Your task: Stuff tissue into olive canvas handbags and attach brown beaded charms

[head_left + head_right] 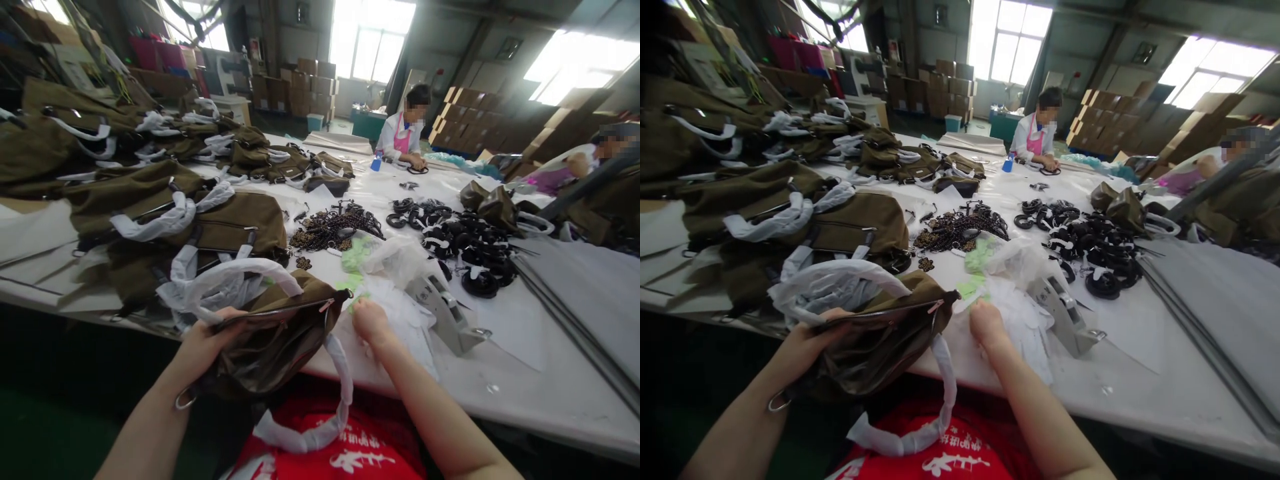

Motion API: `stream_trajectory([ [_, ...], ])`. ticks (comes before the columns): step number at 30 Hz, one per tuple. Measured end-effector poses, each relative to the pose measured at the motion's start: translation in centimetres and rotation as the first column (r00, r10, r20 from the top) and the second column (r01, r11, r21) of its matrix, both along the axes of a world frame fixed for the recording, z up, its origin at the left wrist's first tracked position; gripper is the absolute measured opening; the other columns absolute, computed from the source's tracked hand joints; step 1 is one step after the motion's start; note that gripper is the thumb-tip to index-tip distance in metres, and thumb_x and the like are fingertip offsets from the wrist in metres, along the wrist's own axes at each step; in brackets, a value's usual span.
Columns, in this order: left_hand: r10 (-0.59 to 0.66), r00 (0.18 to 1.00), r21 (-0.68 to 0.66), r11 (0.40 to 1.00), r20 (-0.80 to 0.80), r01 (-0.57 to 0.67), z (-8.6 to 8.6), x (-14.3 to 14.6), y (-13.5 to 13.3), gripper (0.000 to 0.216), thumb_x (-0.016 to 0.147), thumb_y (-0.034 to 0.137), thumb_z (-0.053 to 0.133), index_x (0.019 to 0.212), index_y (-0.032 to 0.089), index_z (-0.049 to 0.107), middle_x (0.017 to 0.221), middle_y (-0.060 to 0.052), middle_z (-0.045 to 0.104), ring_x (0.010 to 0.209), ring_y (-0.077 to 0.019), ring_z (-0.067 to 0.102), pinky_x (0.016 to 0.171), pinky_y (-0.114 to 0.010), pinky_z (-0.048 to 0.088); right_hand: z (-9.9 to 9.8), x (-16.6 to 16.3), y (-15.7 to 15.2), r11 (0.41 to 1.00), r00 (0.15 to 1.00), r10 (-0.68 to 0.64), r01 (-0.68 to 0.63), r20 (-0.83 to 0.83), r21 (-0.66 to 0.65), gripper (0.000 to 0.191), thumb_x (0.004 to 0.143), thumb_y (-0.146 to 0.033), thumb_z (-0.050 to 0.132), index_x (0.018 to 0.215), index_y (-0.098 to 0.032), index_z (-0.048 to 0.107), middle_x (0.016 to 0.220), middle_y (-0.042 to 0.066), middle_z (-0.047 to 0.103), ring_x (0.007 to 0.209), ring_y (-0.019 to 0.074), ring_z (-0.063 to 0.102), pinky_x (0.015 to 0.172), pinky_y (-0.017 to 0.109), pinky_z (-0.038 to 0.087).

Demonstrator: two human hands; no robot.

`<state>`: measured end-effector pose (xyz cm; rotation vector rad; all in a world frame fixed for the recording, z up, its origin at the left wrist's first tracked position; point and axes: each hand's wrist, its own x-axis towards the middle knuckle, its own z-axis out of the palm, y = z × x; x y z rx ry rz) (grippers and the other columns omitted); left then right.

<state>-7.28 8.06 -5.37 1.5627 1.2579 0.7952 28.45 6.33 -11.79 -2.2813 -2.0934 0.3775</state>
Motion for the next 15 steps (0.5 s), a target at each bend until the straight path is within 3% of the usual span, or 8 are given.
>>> stream_trajectory([
  [4, 0.055, 0.996, -0.052, 0.997, 0.073, -0.051, 1.0, 1.0, -0.2, 0.033, 0.07, 0.046, 0.072, 0.089, 0.019, 0.076, 0.087, -0.004, 0.074, 0.088, -0.0277, 0.066, 0.081, -0.035, 0.055, 1.0, 1.1, 0.1, 0.998, 0.998, -0.025, 0.028, -0.051, 0.06, 0.019, 0.084, -0.009, 0.054, 0.081, -0.015, 0.072, 0.092, 0.012, 0.072, 0.086, 0.0205, 0.068, 0.078, 0.027, 0.048],
  [6, 0.082, 0.992, -0.071, 0.995, 0.091, -0.076, 1.4, 1.5, -0.4, 0.037, 0.069, 0.048, 0.073, 0.089, 0.018, 0.076, 0.089, -0.006, 0.075, 0.089, -0.0292, 0.067, 0.082, -0.037, 0.055, 2.2, 2.2, -0.1, 0.989, 0.994, -0.061, 0.073, -0.093, 0.131, 0.021, 0.09, -0.019, 0.052, 0.091, -0.017, 0.073, 0.092, 0.01, 0.073, 0.084, 0.0192, 0.068, 0.077, 0.027, 0.05],
  [8, 0.112, 0.989, -0.086, 0.991, 0.092, -0.104, 1.7, 1.9, -0.6, 0.04, 0.068, 0.049, 0.073, 0.09, 0.016, 0.076, 0.09, -0.007, 0.076, 0.09, -0.0303, 0.067, 0.083, -0.038, 0.054, 4.0, 3.1, -0.7, 0.967, 0.984, -0.119, 0.145, -0.131, 0.208, 0.035, 0.098, -0.029, 0.039, 0.108, -0.015, 0.069, 0.086, 0.009, 0.073, 0.077, 0.0181, 0.068, 0.072, 0.027, 0.052],
  [10, 0.141, 0.986, -0.098, 0.986, 0.085, -0.133, 1.9, 2.5, -0.7, 0.042, 0.067, 0.05, 0.073, 0.091, 0.016, 0.075, 0.089, -0.008, 0.076, 0.089, -0.0302, 0.068, 0.083, -0.039, 0.054, 6.0, 3.3, -1.7, 0.903, 0.947, -0.164, 0.257, -0.275, 0.345, 0.046, 0.1, -0.036, 0.032, 0.116, -0.009, 0.065, 0.069, 0.007, 0.069, 0.063, 0.0177, 0.066, 0.063, 0.027, 0.053],
  [11, 0.151, 0.985, -0.103, 0.985, 0.084, -0.142, 1.9, 2.8, -0.7, 0.042, 0.067, 0.05, 0.073, 0.091, 0.015, 0.076, 0.088, -0.008, 0.077, 0.088, -0.03, 0.068, 0.083, -0.039, 0.054, 7.1, 2.9, -2.3, 0.856, 0.913, -0.129, 0.299, -0.386, 0.423, 0.045, 0.1, -0.038, 0.035, 0.115, -0.009, 0.065, 0.064, 0.006, 0.067, 0.057, 0.0173, 0.064, 0.058, 0.027, 0.053],
  [13, 0.155, 0.984, -0.101, 0.984, 0.09, -0.146, 2.2, 3.7, -0.7, 0.043, 0.067, 0.049, 0.073, 0.091, 0.014, 0.076, 0.087, -0.008, 0.077, 0.086, -0.0298, 0.068, 0.082, -0.039, 0.053, 9.1, 1.1, -3.6, 0.794, 0.829, 0.093, 0.273, -0.552, 0.544, 0.032, 0.095, -0.035, 0.048, 0.107, -0.014, 0.069, 0.07, 0.005, 0.069, 0.057, 0.0164, 0.065, 0.057, 0.027, 0.054],
  [15, 0.141, 0.986, -0.077, 0.988, 0.093, -0.134, 2.5, 4.7, -0.7, 0.041, 0.069, 0.047, 0.071, 0.092, 0.013, 0.076, 0.088, -0.008, 0.077, 0.087, -0.0299, 0.068, 0.083, -0.039, 0.053, 10.7, -1.6, -4.6, 0.794, 0.772, 0.373, 0.021, -0.514, 0.608, 0.021, 0.091, -0.025, 0.054, 0.102, -0.021, 0.072, 0.091, 0.006, 0.073, 0.073, 0.0166, 0.069, 0.068, 0.028, 0.056],
])
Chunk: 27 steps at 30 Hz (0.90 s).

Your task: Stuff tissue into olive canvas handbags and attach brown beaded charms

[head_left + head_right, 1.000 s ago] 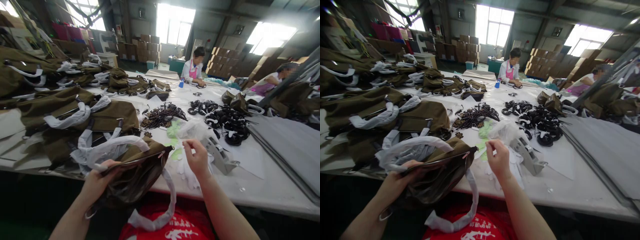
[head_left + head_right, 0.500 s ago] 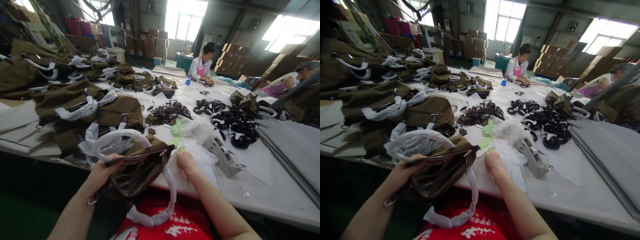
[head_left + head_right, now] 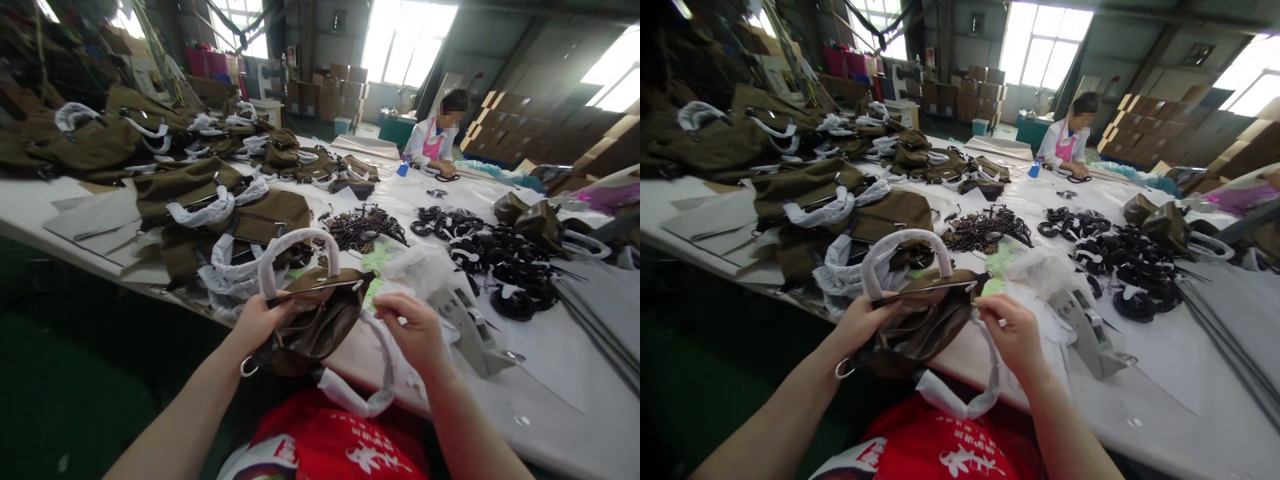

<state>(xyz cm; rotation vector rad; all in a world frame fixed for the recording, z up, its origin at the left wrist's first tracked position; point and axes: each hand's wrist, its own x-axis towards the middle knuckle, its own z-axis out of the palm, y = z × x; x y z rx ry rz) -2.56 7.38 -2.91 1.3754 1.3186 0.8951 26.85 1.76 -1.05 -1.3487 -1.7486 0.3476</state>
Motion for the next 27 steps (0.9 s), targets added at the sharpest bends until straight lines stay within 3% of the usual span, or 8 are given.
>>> stream_trajectory([
  [2, -0.014, 1.0, 0.037, 0.999, -0.004, 0.014, 0.2, 1.2, 0.0, 0.037, 0.071, 0.044, 0.069, 0.09, 0.013, 0.076, 0.088, -0.008, 0.077, 0.087, -0.0292, 0.069, 0.081, -0.038, 0.053, 0.9, -3.0, -0.3, 0.97, 0.949, 0.244, -0.243, 0.2, -0.028, 0.028, 0.09, -0.014, 0.051, 0.105, -0.025, 0.072, 0.108, 0.007, 0.072, 0.092, 0.0175, 0.068, 0.083, 0.029, 0.055],
  [4, -0.021, 1.0, 0.068, 0.997, -0.007, 0.021, 0.3, 2.3, -0.2, 0.034, 0.072, 0.042, 0.068, 0.089, 0.014, 0.077, 0.086, -0.008, 0.077, 0.084, -0.0279, 0.069, 0.078, -0.036, 0.053, 0.8, -5.7, 0.2, 0.934, 0.844, 0.357, -0.335, 0.4, -0.125, 0.034, 0.089, -0.008, 0.049, 0.111, -0.023, 0.07, 0.113, 0.009, 0.07, 0.1, 0.0203, 0.066, 0.088, 0.032, 0.052],
  [7, -0.035, 0.999, 0.088, 0.995, -0.004, 0.035, 0.3, 3.8, -0.7, 0.029, 0.073, 0.038, 0.067, 0.088, 0.015, 0.077, 0.083, -0.007, 0.077, 0.081, -0.0266, 0.069, 0.075, -0.034, 0.053, -0.5, -8.4, 1.7, 0.914, 0.725, 0.394, -0.243, 0.565, -0.326, 0.03, 0.086, -0.004, 0.049, 0.103, -0.014, 0.072, 0.102, 0.016, 0.072, 0.093, 0.0264, 0.067, 0.083, 0.036, 0.053],
  [10, -0.028, 0.999, 0.079, 0.996, -0.021, 0.03, 0.4, 4.7, -1.1, 0.025, 0.071, 0.034, 0.068, 0.084, 0.016, 0.078, 0.078, -0.006, 0.076, 0.078, -0.0255, 0.069, 0.073, -0.033, 0.053, -1.7, -9.3, 2.7, 0.892, 0.701, 0.403, -0.158, 0.588, -0.423, 0.028, 0.086, -0.003, 0.047, 0.092, -0.01, 0.073, 0.089, 0.018, 0.073, 0.081, 0.0258, 0.069, 0.076, 0.034, 0.053],
  [14, 0.019, 0.998, 0.059, 0.998, 0.056, -0.022, 0.5, 4.5, -1.0, 0.023, 0.069, 0.033, 0.069, 0.082, 0.016, 0.077, 0.077, -0.006, 0.076, 0.075, -0.0243, 0.069, 0.07, -0.032, 0.053, -1.8, -8.0, 2.2, 0.907, 0.816, 0.372, -0.219, 0.443, -0.359, 0.027, 0.085, -0.009, 0.053, 0.104, -0.019, 0.07, 0.103, 0.008, 0.072, 0.094, 0.0202, 0.067, 0.086, 0.029, 0.05],
  [17, 0.01, 0.984, 0.014, 1.0, 0.176, -0.013, -0.1, 4.5, -0.8, 0.025, 0.071, 0.036, 0.069, 0.084, 0.015, 0.076, 0.08, -0.007, 0.076, 0.078, -0.0246, 0.069, 0.071, -0.033, 0.054, -1.9, -6.4, 1.9, 0.95, 0.947, 0.109, -0.011, 0.301, -0.312, 0.018, 0.08, -0.015, 0.06, 0.096, -0.016, 0.069, 0.099, 0.009, 0.07, 0.093, 0.022, 0.065, 0.085, 0.032, 0.05],
  [20, 0.003, 0.977, -0.036, 0.999, 0.213, 0.005, -1.2, 5.2, -1.1, 0.025, 0.07, 0.038, 0.072, 0.08, 0.015, 0.073, 0.076, -0.006, 0.074, 0.074, -0.0229, 0.068, 0.069, -0.032, 0.054, -3.0, -5.5, 2.7, 0.903, 0.946, 0.004, 0.136, 0.324, -0.408, 0.024, 0.078, -0.016, 0.061, 0.101, -0.011, 0.067, 0.101, 0.015, 0.069, 0.096, 0.0266, 0.065, 0.086, 0.037, 0.05],
  [27, -0.009, 0.932, -0.17, 0.983, 0.363, 0.076, -2.4, 7.3, -2.4, 0.03, 0.065, 0.041, 0.077, 0.069, 0.016, 0.061, 0.064, 0.0, 0.064, 0.066, -0.0167, 0.062, 0.066, -0.027, 0.051, -4.0, -5.5, 4.0, 0.89, 0.958, 0.046, 0.09, 0.284, -0.447, 0.029, 0.083, -0.009, 0.051, 0.106, -0.016, 0.068, 0.11, 0.01, 0.071, 0.106, 0.0219, 0.064, 0.093, 0.03, 0.048],
])
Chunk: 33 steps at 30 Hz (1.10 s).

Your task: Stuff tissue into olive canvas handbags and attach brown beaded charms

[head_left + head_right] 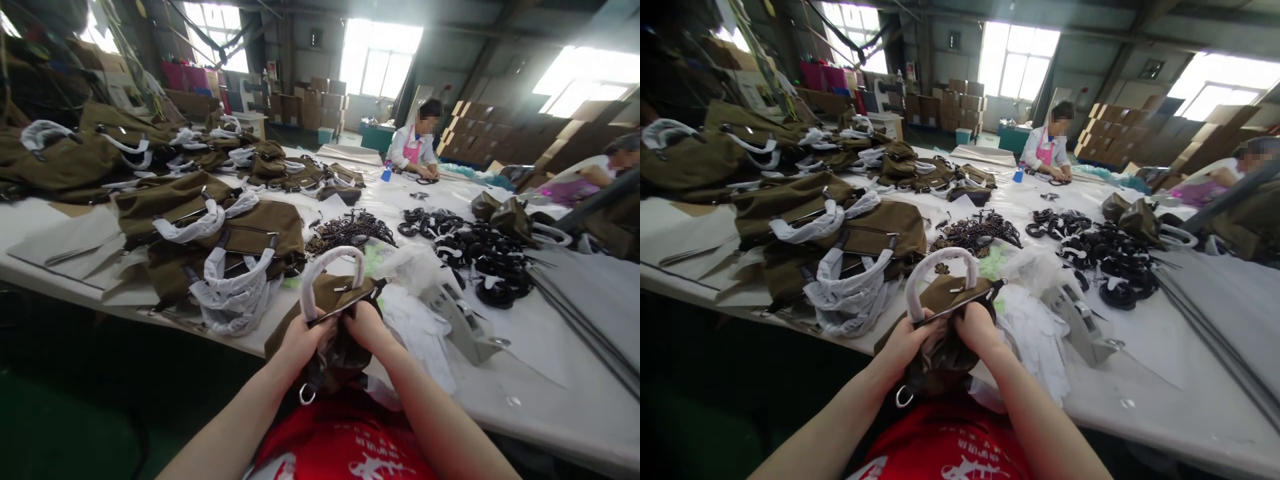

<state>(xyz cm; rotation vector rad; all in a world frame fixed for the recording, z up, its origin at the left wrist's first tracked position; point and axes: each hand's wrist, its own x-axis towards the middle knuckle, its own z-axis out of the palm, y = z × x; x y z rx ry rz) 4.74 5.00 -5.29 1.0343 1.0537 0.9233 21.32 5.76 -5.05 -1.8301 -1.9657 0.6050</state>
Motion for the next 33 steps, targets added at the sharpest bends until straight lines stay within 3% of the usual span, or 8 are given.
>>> stream_trajectory([
  [7, -0.003, 0.996, -0.041, 0.999, 0.09, 0.007, 0.4, -0.9, 0.5, 0.026, 0.068, 0.038, 0.071, 0.073, 0.018, 0.055, 0.067, 0.001, 0.063, 0.066, -0.0158, 0.061, 0.065, -0.027, 0.05, 1.3, -1.8, -2.9, 0.993, 0.989, 0.111, -0.113, 0.099, 0.016, 0.018, 0.087, -0.013, 0.049, 0.096, -0.014, 0.064, 0.105, 0.013, 0.062, 0.095, 0.0215, 0.062, 0.088, 0.031, 0.048],
  [13, 0.077, 0.99, 0.111, 0.992, -0.116, -0.064, 0.4, -1.2, 1.5, 0.026, 0.073, 0.042, 0.062, 0.069, 0.019, 0.053, 0.059, 0.004, 0.055, 0.06, -0.0145, 0.057, 0.059, -0.025, 0.045, 3.2, -2.5, -5.2, 0.937, 0.934, 0.344, -0.335, -0.094, 0.099, 0.01, 0.082, -0.012, 0.059, 0.084, -0.017, 0.068, 0.14, 0.013, 0.04, 0.135, 0.0276, 0.037, 0.111, 0.041, 0.034],
  [17, 0.139, 0.969, 0.236, 0.968, -0.205, -0.089, 0.6, -1.3, 1.3, 0.031, 0.073, 0.041, 0.068, 0.09, 0.016, 0.061, 0.084, -0.004, 0.068, 0.082, -0.0212, 0.066, 0.077, -0.032, 0.052, 3.4, -2.6, -5.4, 0.956, 0.934, 0.292, -0.277, -0.207, 0.1, 0.015, 0.078, -0.005, 0.06, 0.077, -0.019, 0.066, 0.12, 0.008, 0.053, 0.119, 0.0232, 0.048, 0.105, 0.041, 0.039],
  [19, 0.344, 0.886, 0.497, 0.853, -0.311, -0.156, 1.2, -1.6, 0.2, 0.058, 0.069, 0.039, 0.075, 0.117, 0.013, 0.055, 0.114, -0.014, 0.066, 0.103, -0.0268, 0.064, 0.091, -0.039, 0.051, 3.3, -2.6, -5.1, 0.972, 0.926, 0.236, -0.224, -0.294, 0.077, 0.016, 0.077, -0.004, 0.058, 0.073, -0.018, 0.064, 0.108, 0.006, 0.057, 0.108, 0.0205, 0.053, 0.099, 0.037, 0.043],
  [21, 0.523, 0.777, 0.798, 0.601, -0.35, -0.046, 2.2, -2.0, -1.3, 0.068, 0.072, 0.032, 0.076, 0.131, 0.014, 0.046, 0.128, -0.018, 0.059, 0.116, -0.0291, 0.059, 0.101, -0.044, 0.046, 3.4, -2.4, -4.9, 0.981, 0.907, 0.194, -0.19, -0.374, 0.049, 0.015, 0.078, -0.005, 0.058, 0.071, -0.017, 0.062, 0.1, 0.005, 0.057, 0.101, 0.0191, 0.055, 0.094, 0.034, 0.046],
  [25, 0.308, 0.742, 0.803, 0.195, -0.596, 0.564, 4.1, -2.4, -3.5, 0.045, 0.084, 0.008, 0.051, 0.125, 0.024, 0.057, 0.119, -0.008, 0.069, 0.115, -0.0207, 0.061, 0.108, -0.037, 0.041, 4.3, -1.7, -4.7, 0.978, 0.837, 0.201, -0.202, -0.509, 0.053, 0.014, 0.083, -0.007, 0.055, 0.079, -0.017, 0.065, 0.096, 0.003, 0.057, 0.093, 0.016, 0.056, 0.089, 0.029, 0.047],
  [30, 0.391, 0.634, 0.743, 0.296, -0.667, 0.6, 4.2, -2.5, -2.7, 0.038, 0.085, 0.016, 0.053, 0.121, 0.019, 0.062, 0.122, -0.011, 0.066, 0.114, -0.0265, 0.061, 0.106, -0.043, 0.043, 5.4, -1.3, -4.9, 0.991, 0.827, 0.12, -0.136, -0.549, 0.011, 0.016, 0.083, -0.007, 0.056, 0.074, -0.016, 0.064, 0.105, 0.004, 0.061, 0.101, 0.0151, 0.059, 0.093, 0.027, 0.047],
  [33, 0.436, 0.612, 0.744, 0.268, -0.66, 0.612, 3.3, -3.0, -1.7, 0.024, 0.088, 0.022, 0.054, 0.108, 0.019, 0.068, 0.106, -0.01, 0.071, 0.103, -0.026, 0.064, 0.1, -0.041, 0.046, 5.4, -2.0, -5.5, 0.99, 0.864, 0.135, -0.103, -0.484, 0.092, 0.016, 0.08, -0.007, 0.058, 0.069, -0.017, 0.062, 0.109, 0.006, 0.063, 0.105, 0.0157, 0.059, 0.096, 0.028, 0.047],
])
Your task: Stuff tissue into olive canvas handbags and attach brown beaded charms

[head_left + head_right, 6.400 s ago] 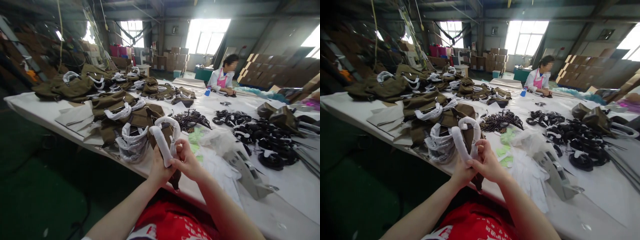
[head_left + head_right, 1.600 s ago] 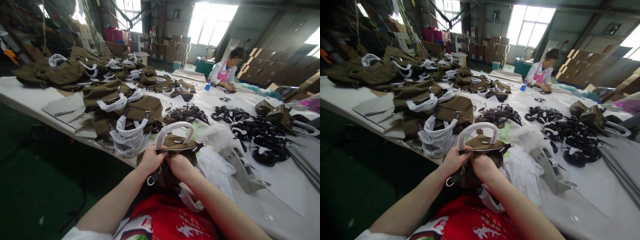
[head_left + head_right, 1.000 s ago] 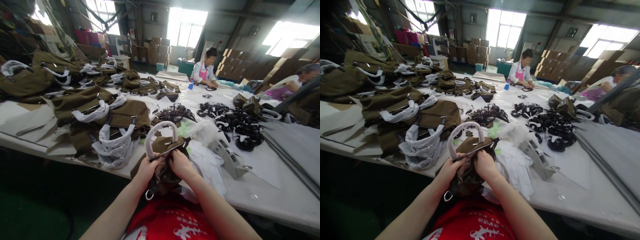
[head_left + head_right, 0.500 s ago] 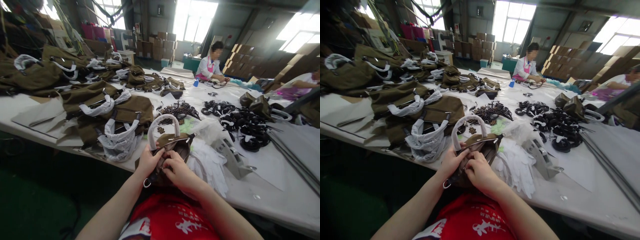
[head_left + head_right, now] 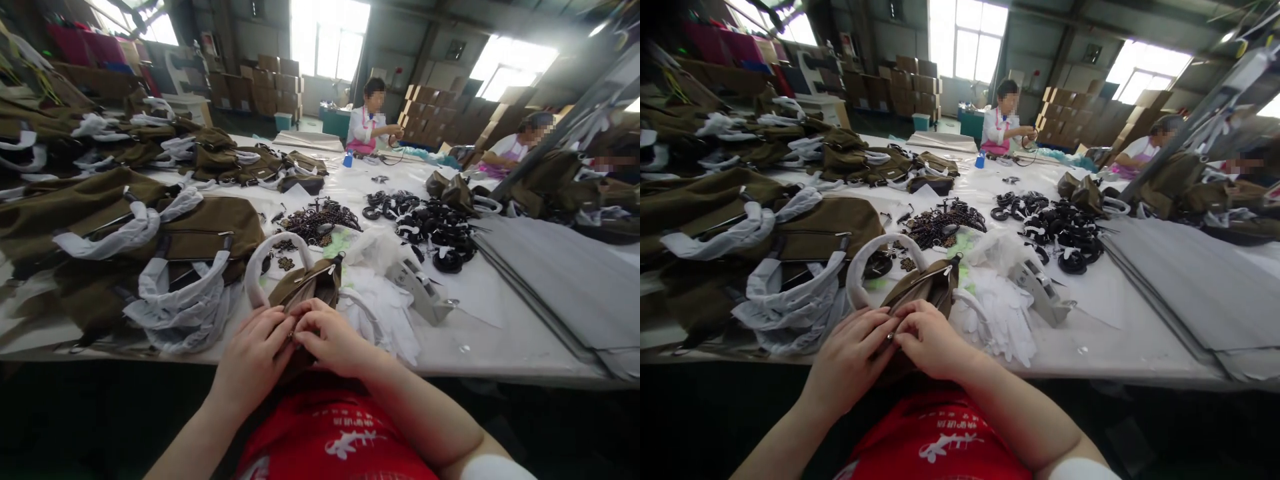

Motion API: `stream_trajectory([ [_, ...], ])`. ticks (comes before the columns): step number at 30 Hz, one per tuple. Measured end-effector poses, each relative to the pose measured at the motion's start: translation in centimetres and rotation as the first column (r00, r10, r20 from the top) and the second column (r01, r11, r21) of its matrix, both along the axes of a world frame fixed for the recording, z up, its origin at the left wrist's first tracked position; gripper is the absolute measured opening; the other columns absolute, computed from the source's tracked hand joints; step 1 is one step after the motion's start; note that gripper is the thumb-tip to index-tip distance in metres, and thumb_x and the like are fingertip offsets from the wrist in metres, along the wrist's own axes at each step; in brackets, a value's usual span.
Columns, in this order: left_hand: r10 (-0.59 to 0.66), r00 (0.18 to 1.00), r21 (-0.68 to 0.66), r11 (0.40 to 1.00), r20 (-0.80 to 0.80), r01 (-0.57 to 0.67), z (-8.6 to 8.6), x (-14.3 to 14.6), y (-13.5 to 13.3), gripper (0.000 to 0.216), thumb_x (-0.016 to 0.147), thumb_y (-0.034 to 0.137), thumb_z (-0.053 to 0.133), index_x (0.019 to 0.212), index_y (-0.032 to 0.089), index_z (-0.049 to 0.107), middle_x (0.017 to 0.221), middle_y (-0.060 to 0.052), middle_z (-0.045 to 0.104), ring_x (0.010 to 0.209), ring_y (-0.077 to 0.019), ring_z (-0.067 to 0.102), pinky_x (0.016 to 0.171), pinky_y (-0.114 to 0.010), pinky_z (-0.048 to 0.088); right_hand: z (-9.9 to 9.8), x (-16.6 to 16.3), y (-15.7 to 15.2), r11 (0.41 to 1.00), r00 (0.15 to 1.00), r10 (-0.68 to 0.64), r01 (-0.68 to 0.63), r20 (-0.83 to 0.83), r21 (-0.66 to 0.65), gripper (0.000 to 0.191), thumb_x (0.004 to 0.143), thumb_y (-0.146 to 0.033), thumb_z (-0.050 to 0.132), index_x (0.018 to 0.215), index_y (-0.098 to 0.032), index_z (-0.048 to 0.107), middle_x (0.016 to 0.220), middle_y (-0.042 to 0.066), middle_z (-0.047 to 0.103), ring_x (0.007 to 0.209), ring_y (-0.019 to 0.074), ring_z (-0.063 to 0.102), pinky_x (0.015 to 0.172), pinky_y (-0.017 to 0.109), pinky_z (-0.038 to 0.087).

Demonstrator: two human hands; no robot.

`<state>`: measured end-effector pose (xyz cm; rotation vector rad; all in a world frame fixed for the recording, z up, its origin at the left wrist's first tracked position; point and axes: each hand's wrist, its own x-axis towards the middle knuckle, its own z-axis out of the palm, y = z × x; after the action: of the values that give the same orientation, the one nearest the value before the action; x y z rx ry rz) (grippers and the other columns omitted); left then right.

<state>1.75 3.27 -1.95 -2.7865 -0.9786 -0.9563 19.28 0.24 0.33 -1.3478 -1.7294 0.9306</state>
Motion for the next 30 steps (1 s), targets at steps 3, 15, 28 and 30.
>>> stream_trajectory([
  [3, -0.047, 0.998, 0.027, 0.998, -0.037, 0.048, -0.5, -0.5, 0.5, 0.021, 0.092, 0.02, 0.047, 0.096, 0.017, 0.067, 0.093, -0.008, 0.072, 0.091, -0.0228, 0.066, 0.094, -0.038, 0.048, 0.5, -0.7, -0.8, 0.979, 0.99, 0.001, -0.029, 0.139, 0.2, 0.013, 0.081, -0.009, 0.059, 0.073, -0.018, 0.063, 0.101, 0.005, 0.067, 0.098, 0.0154, 0.062, 0.092, 0.027, 0.049],
  [15, -0.039, 0.999, 0.169, 0.985, -0.028, 0.043, 1.9, 0.1, 1.3, 0.027, 0.097, 0.023, 0.043, 0.08, 0.017, 0.064, 0.072, -0.005, 0.07, 0.067, -0.0202, 0.065, 0.067, -0.032, 0.047, -3.6, 1.6, 5.6, 0.922, 0.902, -0.052, -0.122, 0.428, 0.369, 0.031, 0.099, -0.031, 0.045, 0.116, -0.022, 0.069, 0.131, 0.002, 0.064, 0.144, 0.021, 0.029, 0.12, 0.043, 0.018],
  [28, 0.047, 0.997, -0.63, 0.773, -0.06, -0.075, -3.3, 2.9, 4.5, 0.05, 0.099, 0.046, 0.023, 0.062, 0.021, 0.046, 0.06, -0.002, 0.058, 0.057, -0.0171, 0.053, 0.058, -0.028, 0.033, -5.1, 12.7, 6.7, 0.914, 0.755, -0.37, 0.399, 0.541, 0.068, 0.028, 0.095, -0.023, 0.045, 0.102, -0.017, 0.071, 0.104, 0.011, 0.073, 0.094, 0.0203, 0.068, 0.084, 0.031, 0.052],
  [30, 0.05, 0.997, -0.628, 0.775, -0.051, -0.071, -3.3, 2.7, 4.2, 0.05, 0.099, 0.046, 0.023, 0.062, 0.021, 0.044, 0.06, -0.001, 0.057, 0.058, -0.0171, 0.052, 0.059, -0.029, 0.033, -5.7, 14.3, 6.7, 0.892, 0.7, -0.333, 0.451, 0.632, -0.03, 0.019, 0.09, -0.023, 0.055, 0.088, -0.016, 0.072, 0.092, 0.012, 0.074, 0.088, 0.0215, 0.067, 0.084, 0.034, 0.051],
])
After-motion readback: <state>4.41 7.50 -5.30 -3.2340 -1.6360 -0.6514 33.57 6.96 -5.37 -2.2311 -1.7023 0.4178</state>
